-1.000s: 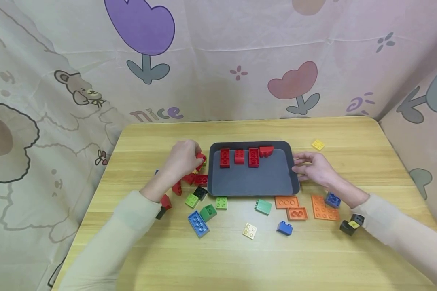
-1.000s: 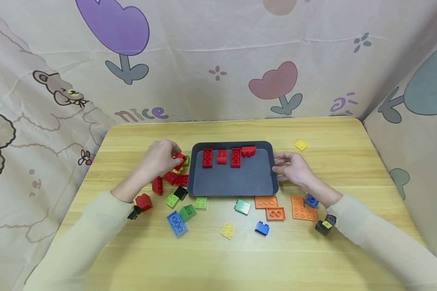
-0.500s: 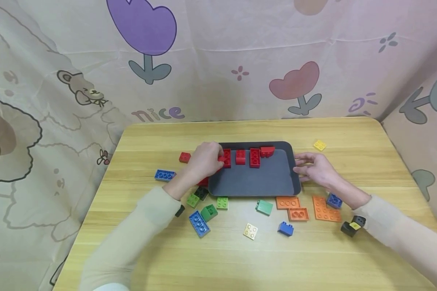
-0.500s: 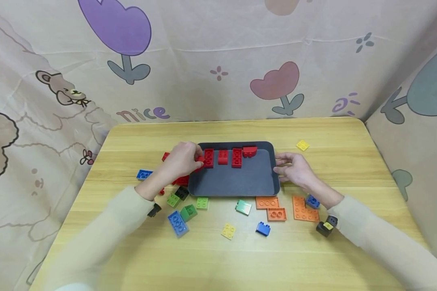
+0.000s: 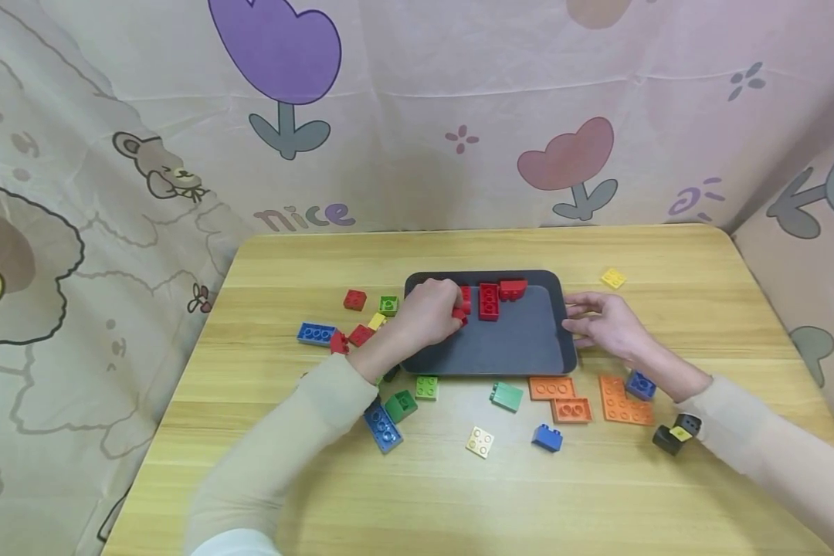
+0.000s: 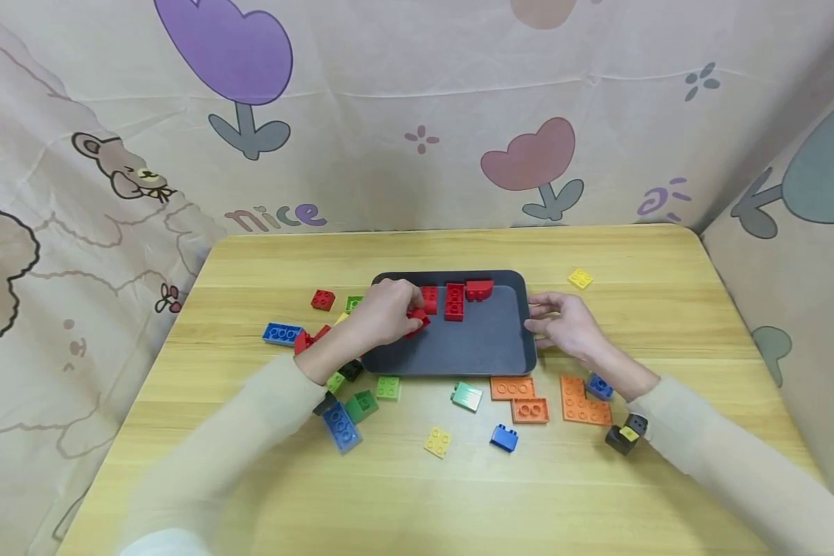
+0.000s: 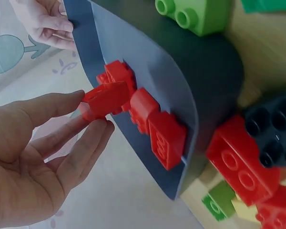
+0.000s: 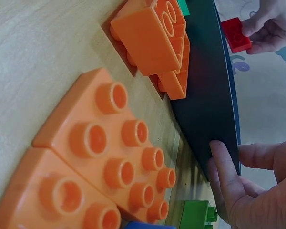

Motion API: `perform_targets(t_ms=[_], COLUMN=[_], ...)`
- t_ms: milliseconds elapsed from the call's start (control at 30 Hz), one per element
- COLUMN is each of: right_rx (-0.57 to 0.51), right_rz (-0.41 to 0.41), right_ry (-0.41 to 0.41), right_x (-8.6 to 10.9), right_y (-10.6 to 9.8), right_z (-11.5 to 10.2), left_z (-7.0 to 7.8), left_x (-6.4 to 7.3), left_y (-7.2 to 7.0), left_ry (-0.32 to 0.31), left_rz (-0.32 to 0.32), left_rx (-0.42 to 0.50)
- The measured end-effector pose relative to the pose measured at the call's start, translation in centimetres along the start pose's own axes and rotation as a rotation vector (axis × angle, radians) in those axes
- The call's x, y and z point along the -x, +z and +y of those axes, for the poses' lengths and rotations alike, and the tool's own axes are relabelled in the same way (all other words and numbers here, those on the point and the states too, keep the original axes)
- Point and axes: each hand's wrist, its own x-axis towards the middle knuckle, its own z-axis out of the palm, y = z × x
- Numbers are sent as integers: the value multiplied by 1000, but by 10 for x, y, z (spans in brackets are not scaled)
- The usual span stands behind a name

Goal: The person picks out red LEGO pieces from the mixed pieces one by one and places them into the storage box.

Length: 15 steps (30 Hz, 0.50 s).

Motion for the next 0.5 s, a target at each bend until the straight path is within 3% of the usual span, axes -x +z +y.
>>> perform_targets(t_ms=[500], right_rx=[-8], right_rz=[2], right_ry=[-8], right_x=[0], right_y=[1], right_z=[1], left_z=[34], left_x=[-16], left_y=[18], left_ry=[112], left_rz=[-60], left_rx=[-9])
